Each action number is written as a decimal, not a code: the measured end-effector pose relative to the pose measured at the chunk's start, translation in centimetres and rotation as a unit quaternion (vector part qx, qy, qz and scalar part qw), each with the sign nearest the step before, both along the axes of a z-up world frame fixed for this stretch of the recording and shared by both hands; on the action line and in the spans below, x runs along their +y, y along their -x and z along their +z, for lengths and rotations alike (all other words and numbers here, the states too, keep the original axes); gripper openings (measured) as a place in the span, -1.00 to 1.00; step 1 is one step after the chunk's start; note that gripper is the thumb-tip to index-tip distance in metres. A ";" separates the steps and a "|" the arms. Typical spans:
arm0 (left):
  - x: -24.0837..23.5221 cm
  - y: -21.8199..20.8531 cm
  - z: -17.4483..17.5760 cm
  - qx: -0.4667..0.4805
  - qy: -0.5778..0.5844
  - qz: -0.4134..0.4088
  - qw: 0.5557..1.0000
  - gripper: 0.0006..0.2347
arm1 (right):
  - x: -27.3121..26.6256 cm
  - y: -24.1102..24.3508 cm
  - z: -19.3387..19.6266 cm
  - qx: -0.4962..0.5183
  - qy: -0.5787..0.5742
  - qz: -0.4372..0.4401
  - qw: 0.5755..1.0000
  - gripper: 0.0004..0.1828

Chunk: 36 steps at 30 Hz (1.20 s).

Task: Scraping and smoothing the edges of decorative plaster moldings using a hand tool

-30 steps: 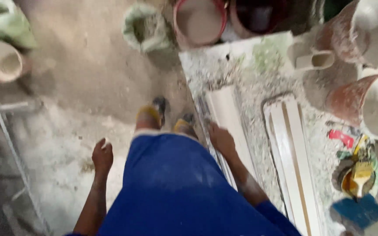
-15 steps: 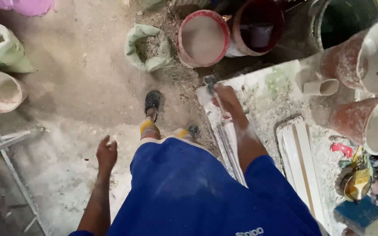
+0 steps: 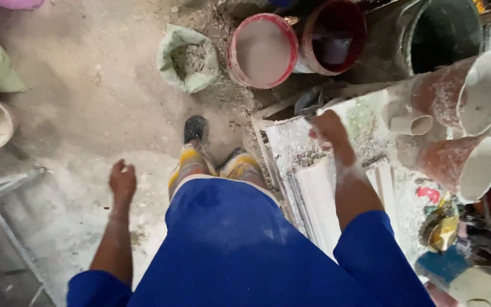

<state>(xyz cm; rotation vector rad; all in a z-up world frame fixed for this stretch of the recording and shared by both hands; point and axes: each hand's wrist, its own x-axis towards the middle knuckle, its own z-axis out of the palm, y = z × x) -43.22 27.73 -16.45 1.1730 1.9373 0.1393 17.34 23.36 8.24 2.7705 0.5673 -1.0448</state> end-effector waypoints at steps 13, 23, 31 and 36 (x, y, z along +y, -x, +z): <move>-2.7 -5.6 5.5 -0.033 0.128 -0.090 0.987 -0.54 | -3.9 9.2 -5.7 -0.100 -0.006 0.377 0.921 -0.62; 2.3 -3.2 1.3 0.000 0.158 -0.152 0.976 -0.53 | -19.2 10.8 -1.6 0.063 -0.059 -0.090 0.992 -0.63; 7.6 -9.5 8.3 -0.012 0.097 -0.223 0.970 -0.54 | -28.4 15.1 -1.7 -0.013 -0.095 -0.195 0.976 -0.57; 6.7 -9.8 7.5 -0.021 0.042 -0.278 0.959 -0.53 | -32.3 14.0 -3.8 -0.035 -0.054 -0.097 0.993 -0.56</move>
